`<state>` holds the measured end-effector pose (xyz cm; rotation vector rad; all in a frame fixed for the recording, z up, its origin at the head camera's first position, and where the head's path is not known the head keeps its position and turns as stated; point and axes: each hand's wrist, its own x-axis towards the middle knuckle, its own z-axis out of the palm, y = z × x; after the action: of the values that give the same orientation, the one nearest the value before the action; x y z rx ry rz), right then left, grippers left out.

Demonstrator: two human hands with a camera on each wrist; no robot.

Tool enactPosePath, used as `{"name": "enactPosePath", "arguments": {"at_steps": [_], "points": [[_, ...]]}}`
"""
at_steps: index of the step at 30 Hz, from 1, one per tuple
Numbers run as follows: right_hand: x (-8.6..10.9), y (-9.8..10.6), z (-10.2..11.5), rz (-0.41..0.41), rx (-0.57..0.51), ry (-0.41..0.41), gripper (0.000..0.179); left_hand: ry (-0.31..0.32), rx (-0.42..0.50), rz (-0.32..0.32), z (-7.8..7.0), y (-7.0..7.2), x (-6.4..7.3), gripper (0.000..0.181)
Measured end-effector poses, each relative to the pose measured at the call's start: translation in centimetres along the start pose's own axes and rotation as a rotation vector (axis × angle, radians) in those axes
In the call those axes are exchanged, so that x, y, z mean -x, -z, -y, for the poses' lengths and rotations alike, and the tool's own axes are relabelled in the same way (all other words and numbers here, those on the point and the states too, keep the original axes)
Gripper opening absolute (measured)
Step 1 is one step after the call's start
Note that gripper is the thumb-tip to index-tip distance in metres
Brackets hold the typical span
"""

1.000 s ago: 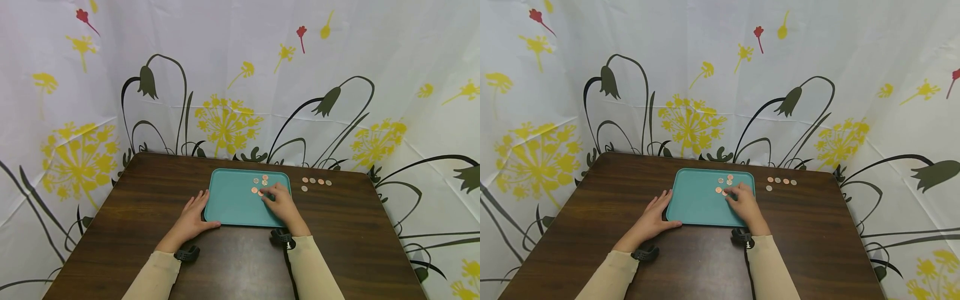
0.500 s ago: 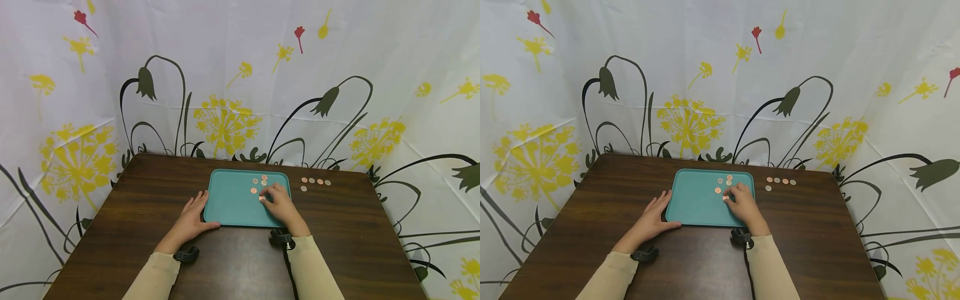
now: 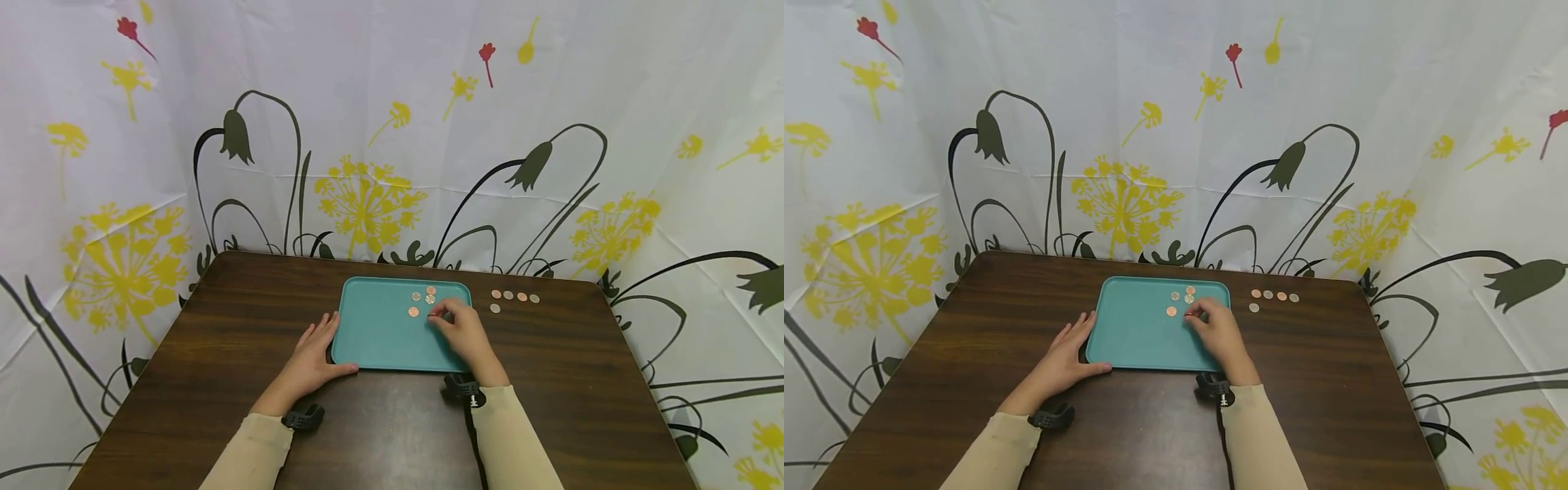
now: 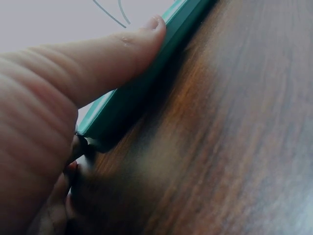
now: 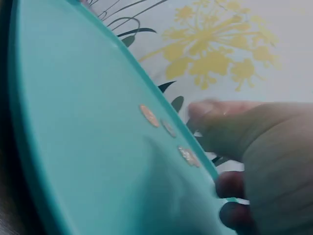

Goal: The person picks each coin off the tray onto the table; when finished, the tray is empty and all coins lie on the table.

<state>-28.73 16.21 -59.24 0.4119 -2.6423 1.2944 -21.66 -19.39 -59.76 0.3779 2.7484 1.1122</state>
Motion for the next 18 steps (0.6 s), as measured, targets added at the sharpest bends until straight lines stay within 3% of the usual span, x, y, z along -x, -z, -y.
{"name": "enactPosePath", "arguments": {"at_steps": [5,10,14,18], "points": [[-0.2,1.7,-0.4,-0.186,-0.026,0.01,0.006,-0.002,0.001,0.002,0.1,0.1,0.1,0.124],[0.3,3.8,-2.9,-0.351,-0.109,-0.015,0.009,-0.006,0.005,0.001,0.1,0.1,0.1,0.124],[1.1,6.2,-5.2,-0.489,-0.125,-0.078,0.013,-0.01,-0.001,0.003,0.1,0.2,0.1,0.125],[1.9,8.6,-6.5,-0.637,-0.113,-0.194,0.017,-0.016,-0.002,0.001,0.1,0.2,0.0,0.124]]}}
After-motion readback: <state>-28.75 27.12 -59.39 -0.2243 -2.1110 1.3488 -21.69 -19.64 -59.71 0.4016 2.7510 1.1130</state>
